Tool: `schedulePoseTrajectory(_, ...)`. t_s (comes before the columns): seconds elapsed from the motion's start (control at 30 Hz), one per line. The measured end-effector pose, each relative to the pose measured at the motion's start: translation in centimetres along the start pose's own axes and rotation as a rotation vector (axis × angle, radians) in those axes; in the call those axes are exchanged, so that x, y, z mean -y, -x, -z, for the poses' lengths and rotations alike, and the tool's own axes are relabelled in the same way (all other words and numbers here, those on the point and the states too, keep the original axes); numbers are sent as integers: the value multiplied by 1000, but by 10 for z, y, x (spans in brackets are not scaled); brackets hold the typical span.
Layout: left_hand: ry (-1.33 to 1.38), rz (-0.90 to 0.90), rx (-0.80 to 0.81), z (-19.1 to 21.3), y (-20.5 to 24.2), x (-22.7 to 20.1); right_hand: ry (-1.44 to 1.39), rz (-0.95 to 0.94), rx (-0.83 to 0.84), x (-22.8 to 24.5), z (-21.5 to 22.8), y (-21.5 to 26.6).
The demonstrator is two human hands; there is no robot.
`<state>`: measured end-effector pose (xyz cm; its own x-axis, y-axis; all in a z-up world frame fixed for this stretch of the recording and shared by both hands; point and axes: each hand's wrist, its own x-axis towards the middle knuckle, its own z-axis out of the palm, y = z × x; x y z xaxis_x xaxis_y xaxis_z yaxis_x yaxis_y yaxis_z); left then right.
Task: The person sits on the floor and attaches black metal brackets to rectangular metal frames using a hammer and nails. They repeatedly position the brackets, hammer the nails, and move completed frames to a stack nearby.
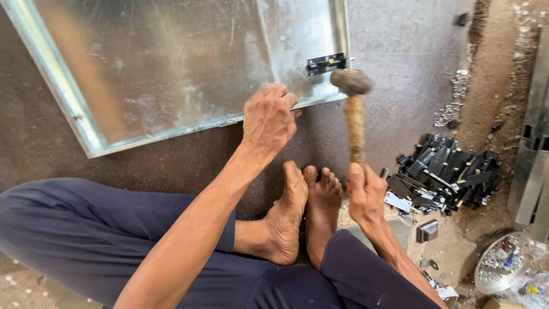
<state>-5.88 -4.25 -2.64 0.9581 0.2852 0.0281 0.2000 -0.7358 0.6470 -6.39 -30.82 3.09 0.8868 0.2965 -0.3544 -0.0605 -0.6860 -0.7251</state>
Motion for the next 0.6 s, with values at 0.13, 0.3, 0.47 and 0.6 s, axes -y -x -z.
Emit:
schedulePoseTrajectory(0.13, 4, -28, -22, -4, 7, 1, -128, -44, -8, -3, 6, 12)
schedulePoseTrajectory(0.3, 23, -24, -2, 0, 10, -2, -96, 5, 13, 8, 13, 10)
schedulePoseTrajectory(0.47, 56, -27, 6, -1, 4, 4, -81, 101, 8, 13, 7, -4)
schedulePoseTrajectory(0.6, 36, -4, 92, 4, 5, 1, 83, 11, 69, 12, 3, -4)
